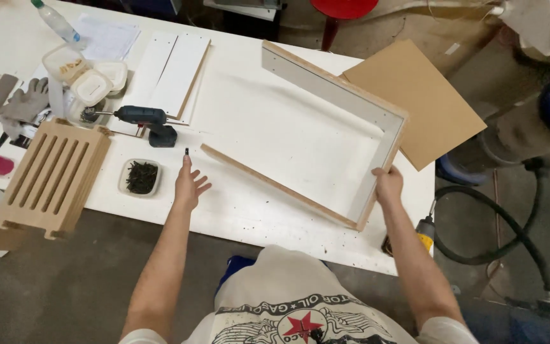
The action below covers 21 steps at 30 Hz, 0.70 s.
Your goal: Assembling a wooden drawer structure by aligning panels and fastening them with screws using a power drill.
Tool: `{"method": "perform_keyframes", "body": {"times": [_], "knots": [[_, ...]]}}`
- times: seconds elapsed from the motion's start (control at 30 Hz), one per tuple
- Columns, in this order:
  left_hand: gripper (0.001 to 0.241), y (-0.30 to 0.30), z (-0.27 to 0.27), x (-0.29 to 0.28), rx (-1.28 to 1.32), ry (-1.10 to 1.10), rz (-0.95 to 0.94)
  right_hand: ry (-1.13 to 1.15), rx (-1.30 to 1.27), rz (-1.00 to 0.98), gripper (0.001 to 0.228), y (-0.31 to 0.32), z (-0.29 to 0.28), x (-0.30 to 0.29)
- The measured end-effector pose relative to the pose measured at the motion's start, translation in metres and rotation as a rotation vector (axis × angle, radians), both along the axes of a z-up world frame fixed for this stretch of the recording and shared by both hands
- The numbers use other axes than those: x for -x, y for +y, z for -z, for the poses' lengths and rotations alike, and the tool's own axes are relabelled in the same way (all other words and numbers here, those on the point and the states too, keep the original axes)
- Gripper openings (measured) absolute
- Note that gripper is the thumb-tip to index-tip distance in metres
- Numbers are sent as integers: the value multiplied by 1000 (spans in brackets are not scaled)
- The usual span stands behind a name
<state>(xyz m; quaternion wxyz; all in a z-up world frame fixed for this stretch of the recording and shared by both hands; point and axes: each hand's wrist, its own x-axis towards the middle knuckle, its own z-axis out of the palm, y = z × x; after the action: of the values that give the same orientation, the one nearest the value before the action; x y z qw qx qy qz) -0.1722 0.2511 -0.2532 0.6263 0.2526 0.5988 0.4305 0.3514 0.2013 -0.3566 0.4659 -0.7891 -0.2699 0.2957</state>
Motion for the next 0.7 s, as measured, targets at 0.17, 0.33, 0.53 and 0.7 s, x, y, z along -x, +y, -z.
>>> {"method": "perform_keyframes", "body": {"times": [0.17,0.33,0.53,0.7], "knots": [[107,-20,36,-3,163,-334,41,-117,79,-204,50,61,-59,-46],[68,-80,130,-25,422,-393,56,-232,84,-425,54,127,-128,-23],[84,-139,160,-82,621,-304,-116,-208,38,-749,54,227,-92,-5],[45,-157,112,-120,820,-64,133,-299,335,-965,45,273,-86,45]]}}
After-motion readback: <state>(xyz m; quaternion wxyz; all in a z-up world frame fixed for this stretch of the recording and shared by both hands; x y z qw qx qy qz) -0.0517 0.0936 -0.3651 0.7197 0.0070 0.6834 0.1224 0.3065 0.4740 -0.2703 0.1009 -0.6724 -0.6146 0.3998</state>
